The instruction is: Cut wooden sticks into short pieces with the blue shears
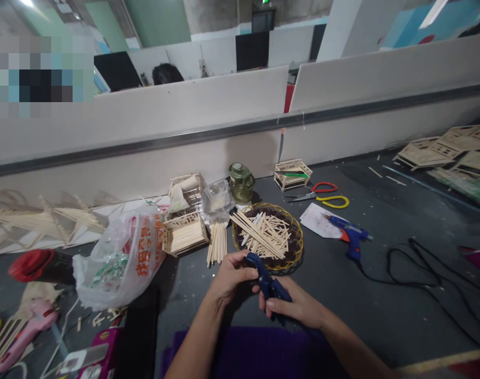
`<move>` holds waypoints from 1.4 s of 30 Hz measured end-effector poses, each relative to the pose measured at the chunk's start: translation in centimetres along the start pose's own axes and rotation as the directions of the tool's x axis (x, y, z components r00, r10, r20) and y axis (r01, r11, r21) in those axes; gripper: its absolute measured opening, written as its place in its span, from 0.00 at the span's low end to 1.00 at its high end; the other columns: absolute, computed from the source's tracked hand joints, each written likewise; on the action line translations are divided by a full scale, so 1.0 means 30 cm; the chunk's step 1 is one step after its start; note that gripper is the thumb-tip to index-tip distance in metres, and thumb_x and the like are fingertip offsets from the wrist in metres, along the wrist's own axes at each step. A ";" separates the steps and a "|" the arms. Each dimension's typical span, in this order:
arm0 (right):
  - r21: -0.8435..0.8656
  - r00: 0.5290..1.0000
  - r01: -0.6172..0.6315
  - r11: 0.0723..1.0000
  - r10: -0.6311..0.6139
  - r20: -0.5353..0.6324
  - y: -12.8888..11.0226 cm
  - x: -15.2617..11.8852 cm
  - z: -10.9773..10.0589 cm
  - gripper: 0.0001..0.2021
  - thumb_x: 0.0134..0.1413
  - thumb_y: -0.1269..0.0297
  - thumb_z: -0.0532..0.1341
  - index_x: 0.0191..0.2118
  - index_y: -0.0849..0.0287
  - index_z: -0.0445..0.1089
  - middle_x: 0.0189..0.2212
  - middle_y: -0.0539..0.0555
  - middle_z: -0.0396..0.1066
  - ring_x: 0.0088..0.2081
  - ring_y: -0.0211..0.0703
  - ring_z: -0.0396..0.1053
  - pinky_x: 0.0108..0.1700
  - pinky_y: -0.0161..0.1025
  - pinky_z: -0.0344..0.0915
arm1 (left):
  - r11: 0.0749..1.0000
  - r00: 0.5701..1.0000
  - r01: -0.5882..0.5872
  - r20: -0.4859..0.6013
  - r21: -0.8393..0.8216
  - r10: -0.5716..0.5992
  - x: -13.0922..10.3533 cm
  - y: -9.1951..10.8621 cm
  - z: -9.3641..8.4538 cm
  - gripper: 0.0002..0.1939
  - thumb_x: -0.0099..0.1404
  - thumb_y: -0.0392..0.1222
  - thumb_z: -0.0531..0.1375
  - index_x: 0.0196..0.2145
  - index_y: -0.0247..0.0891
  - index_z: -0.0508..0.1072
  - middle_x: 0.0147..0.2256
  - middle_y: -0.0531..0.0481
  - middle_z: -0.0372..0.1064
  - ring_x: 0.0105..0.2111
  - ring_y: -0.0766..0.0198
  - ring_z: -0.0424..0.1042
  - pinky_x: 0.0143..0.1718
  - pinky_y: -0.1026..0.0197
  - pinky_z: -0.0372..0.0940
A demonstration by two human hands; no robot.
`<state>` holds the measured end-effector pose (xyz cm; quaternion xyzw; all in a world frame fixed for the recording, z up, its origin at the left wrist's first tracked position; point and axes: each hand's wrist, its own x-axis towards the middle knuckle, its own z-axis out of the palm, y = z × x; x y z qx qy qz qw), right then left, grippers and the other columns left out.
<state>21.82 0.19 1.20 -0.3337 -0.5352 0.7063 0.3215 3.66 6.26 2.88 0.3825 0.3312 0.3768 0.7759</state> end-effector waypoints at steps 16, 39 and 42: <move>-0.196 0.997 0.014 0.980 -0.030 -0.077 0.034 0.005 0.022 0.12 0.57 0.55 0.57 0.37 0.61 0.64 0.24 0.47 0.62 0.21 0.32 0.61 0.26 0.31 0.59 | 0.997 1.000 -0.007 0.020 0.081 0.006 0.006 -0.011 -0.021 0.15 0.42 0.41 0.72 0.27 0.30 0.77 0.25 0.49 0.68 0.25 0.67 0.65 0.28 0.65 0.59; 0.246 0.994 -0.055 0.968 0.077 -0.083 -0.010 0.076 0.061 0.16 0.52 0.53 0.61 0.38 0.62 0.64 0.24 0.49 0.68 0.21 0.35 0.66 0.25 0.32 0.63 | 0.949 0.994 0.047 -0.082 -0.311 -0.076 0.039 -0.044 -0.003 0.14 0.53 0.38 0.67 0.36 0.32 0.72 0.21 0.56 0.62 0.15 0.78 0.57 0.15 0.74 0.53; 0.304 0.993 -0.071 0.950 0.097 -0.070 -0.025 0.085 0.061 0.16 0.52 0.54 0.60 0.39 0.62 0.64 0.25 0.51 0.69 0.22 0.36 0.68 0.25 0.32 0.63 | 0.925 0.993 0.078 -0.054 -0.371 -0.106 0.053 -0.034 0.008 0.13 0.54 0.39 0.66 0.36 0.33 0.70 0.20 0.57 0.61 0.14 0.77 0.58 0.15 0.74 0.55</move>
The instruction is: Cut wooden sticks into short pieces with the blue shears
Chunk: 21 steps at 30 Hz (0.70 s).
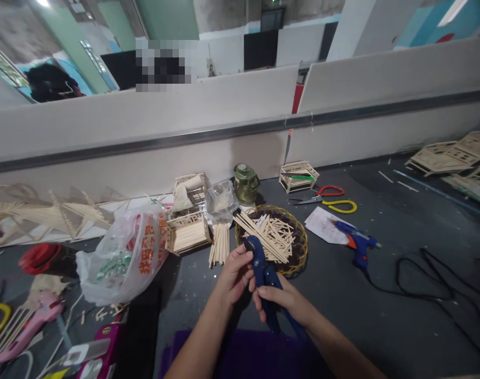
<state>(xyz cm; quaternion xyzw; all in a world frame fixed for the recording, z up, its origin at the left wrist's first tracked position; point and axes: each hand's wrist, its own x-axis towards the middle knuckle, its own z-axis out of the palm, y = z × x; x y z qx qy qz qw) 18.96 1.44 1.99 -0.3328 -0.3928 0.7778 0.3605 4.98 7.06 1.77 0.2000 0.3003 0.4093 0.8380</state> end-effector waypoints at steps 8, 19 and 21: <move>0.106 0.999 -0.028 0.994 0.032 -0.036 -0.065 -0.022 -0.016 0.18 0.48 0.51 0.62 0.40 0.59 0.64 0.28 0.52 0.71 0.27 0.41 0.71 0.32 0.39 0.66 | 0.994 1.000 -0.025 -0.017 -0.102 0.023 0.051 0.053 0.056 0.10 0.52 0.34 0.67 0.31 0.31 0.70 0.26 0.53 0.66 0.22 0.76 0.65 0.22 0.75 0.62; -0.356 0.929 0.085 0.930 -0.204 -0.310 -0.156 -0.135 -0.094 0.19 0.55 0.52 0.60 0.46 0.60 0.66 0.40 0.58 0.71 0.39 0.48 0.70 0.45 0.46 0.66 | 0.772 0.939 -0.229 -0.075 0.593 0.337 0.098 0.077 0.034 0.14 0.50 0.42 0.68 0.31 0.29 0.76 0.21 0.52 0.68 0.17 0.74 0.61 0.19 0.69 0.55; -0.549 0.895 0.045 0.835 -0.277 -0.349 -0.159 -0.143 -0.090 0.18 0.55 0.52 0.59 0.45 0.59 0.68 0.43 0.59 0.71 0.42 0.49 0.69 0.48 0.47 0.64 | 0.757 0.926 -0.256 -0.072 0.602 0.370 0.081 0.090 0.043 0.15 0.53 0.46 0.67 0.30 0.29 0.75 0.22 0.51 0.69 0.19 0.72 0.63 0.20 0.70 0.56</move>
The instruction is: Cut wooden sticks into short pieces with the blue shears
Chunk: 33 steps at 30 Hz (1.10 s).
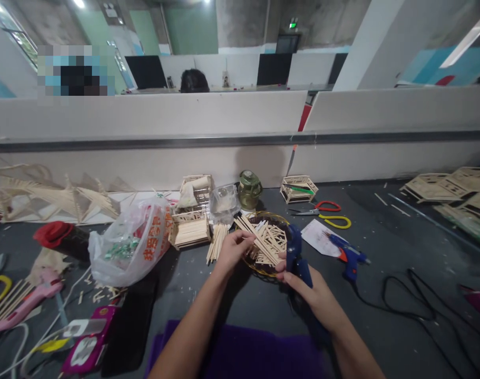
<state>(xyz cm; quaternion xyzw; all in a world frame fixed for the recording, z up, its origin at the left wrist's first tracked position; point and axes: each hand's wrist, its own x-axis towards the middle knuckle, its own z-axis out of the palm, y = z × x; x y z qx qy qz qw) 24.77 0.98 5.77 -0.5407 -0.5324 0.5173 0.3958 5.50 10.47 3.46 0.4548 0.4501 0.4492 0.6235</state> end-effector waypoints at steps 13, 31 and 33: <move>-0.730 0.850 0.402 0.553 -0.521 0.074 -0.144 0.188 0.139 0.35 0.50 0.53 0.61 0.62 0.58 0.54 0.57 0.62 0.58 0.57 0.57 0.56 0.56 0.53 0.56 | 0.855 0.991 0.107 -0.011 -0.508 -0.130 -0.050 0.057 0.032 0.18 0.56 0.47 0.65 0.38 0.29 0.74 0.33 0.41 0.76 0.32 0.58 0.76 0.32 0.62 0.70; -0.924 0.980 0.198 0.327 -0.065 0.187 0.126 0.664 -0.274 0.06 0.52 0.68 0.60 0.30 0.58 0.75 0.34 0.55 0.74 0.38 0.42 0.69 0.36 0.32 0.55 | 0.691 0.939 -0.075 -0.285 -0.719 -0.194 -0.054 0.240 -0.155 0.12 0.68 0.36 0.51 0.40 0.29 0.74 0.35 0.38 0.76 0.37 0.54 0.77 0.35 0.53 0.75; -0.922 0.980 0.199 0.332 -0.071 0.186 0.133 0.668 -0.281 0.06 0.52 0.67 0.60 0.30 0.58 0.74 0.34 0.56 0.74 0.37 0.42 0.69 0.36 0.32 0.56 | 0.681 0.936 -0.073 -0.286 -0.728 -0.205 -0.049 0.237 -0.160 0.13 0.68 0.36 0.51 0.42 0.29 0.73 0.36 0.37 0.76 0.37 0.54 0.77 0.34 0.54 0.76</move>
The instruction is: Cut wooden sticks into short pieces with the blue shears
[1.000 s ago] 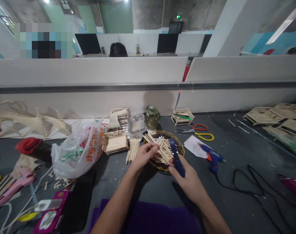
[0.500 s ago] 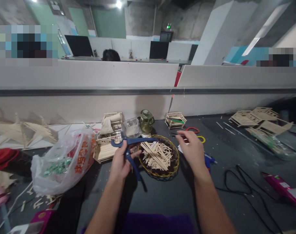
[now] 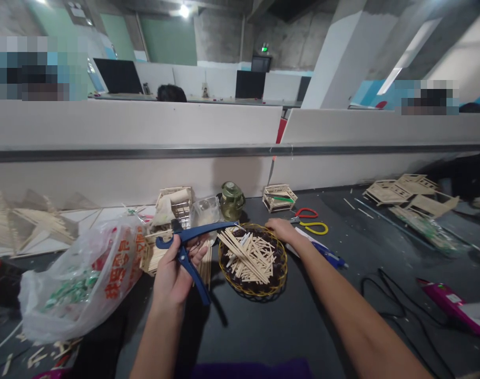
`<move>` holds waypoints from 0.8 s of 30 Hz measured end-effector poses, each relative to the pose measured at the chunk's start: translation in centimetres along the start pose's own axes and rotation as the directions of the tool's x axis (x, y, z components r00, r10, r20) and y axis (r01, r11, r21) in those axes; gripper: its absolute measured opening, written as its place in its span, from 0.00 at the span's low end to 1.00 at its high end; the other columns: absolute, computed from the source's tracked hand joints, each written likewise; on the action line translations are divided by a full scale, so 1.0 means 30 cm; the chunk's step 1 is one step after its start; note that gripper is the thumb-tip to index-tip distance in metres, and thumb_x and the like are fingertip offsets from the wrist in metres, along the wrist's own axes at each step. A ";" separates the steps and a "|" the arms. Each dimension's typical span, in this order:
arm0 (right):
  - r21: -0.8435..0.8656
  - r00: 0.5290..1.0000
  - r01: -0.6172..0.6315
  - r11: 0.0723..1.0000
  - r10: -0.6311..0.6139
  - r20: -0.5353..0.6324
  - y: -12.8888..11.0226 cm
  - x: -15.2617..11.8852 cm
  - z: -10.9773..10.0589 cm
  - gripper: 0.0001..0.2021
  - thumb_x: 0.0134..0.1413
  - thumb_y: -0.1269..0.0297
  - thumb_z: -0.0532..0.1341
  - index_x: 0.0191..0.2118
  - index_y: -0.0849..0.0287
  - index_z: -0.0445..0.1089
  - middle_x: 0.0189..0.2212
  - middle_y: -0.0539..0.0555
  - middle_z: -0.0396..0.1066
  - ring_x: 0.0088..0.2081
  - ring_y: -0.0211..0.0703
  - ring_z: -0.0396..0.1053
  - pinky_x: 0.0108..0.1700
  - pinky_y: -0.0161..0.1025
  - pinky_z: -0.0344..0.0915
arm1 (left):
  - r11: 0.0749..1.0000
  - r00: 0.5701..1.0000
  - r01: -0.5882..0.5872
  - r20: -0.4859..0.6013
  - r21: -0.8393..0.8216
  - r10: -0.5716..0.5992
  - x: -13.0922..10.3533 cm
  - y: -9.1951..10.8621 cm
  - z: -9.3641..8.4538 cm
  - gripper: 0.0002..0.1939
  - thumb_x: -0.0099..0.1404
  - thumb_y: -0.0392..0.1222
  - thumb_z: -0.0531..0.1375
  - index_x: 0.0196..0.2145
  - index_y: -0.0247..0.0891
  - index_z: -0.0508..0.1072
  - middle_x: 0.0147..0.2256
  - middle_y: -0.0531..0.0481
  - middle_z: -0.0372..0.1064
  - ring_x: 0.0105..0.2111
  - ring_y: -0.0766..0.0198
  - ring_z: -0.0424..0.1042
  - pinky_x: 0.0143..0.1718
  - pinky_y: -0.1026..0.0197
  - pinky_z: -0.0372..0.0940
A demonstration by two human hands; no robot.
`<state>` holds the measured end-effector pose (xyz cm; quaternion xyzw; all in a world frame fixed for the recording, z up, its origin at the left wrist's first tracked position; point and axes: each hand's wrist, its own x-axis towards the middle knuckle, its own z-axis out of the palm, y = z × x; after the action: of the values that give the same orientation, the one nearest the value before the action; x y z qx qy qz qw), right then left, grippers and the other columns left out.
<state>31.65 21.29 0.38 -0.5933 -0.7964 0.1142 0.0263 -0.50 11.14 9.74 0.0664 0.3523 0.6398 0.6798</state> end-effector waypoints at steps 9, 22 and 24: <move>0.184 0.983 0.063 0.981 -0.029 -0.182 0.000 -0.092 -0.153 0.14 0.60 0.63 0.50 0.40 0.61 0.73 0.40 0.55 0.74 0.41 0.40 0.69 0.43 0.34 0.61 | 0.997 1.000 0.012 0.006 -0.076 -0.011 0.006 0.009 -0.009 0.13 0.68 0.36 0.51 0.46 0.31 0.71 0.37 0.38 0.76 0.36 0.56 0.77 0.35 0.55 0.75; 0.132 0.992 0.033 0.991 -0.016 -0.125 0.119 -0.133 -0.089 0.23 0.36 0.70 0.68 0.45 0.55 0.75 0.40 0.57 0.70 0.44 0.49 0.65 0.48 0.42 0.60 | 0.995 0.998 0.050 -0.027 -0.091 -0.053 0.042 -0.019 -0.038 0.14 0.69 0.40 0.50 0.42 0.27 0.71 0.33 0.36 0.75 0.32 0.56 0.77 0.30 0.57 0.74; 0.181 0.988 0.049 0.982 -0.021 -0.153 0.092 -0.118 -0.055 0.16 0.37 0.70 0.67 0.39 0.57 0.77 0.36 0.57 0.71 0.41 0.48 0.65 0.45 0.40 0.60 | 0.991 0.996 0.085 -0.002 -0.100 -0.085 0.051 -0.020 -0.052 0.15 0.69 0.41 0.50 0.40 0.27 0.71 0.33 0.35 0.75 0.32 0.56 0.77 0.28 0.59 0.73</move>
<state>35.57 18.91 1.74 -0.5813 -0.7884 0.1416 0.1431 -0.99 11.87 7.66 0.0151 0.3246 0.6273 0.7078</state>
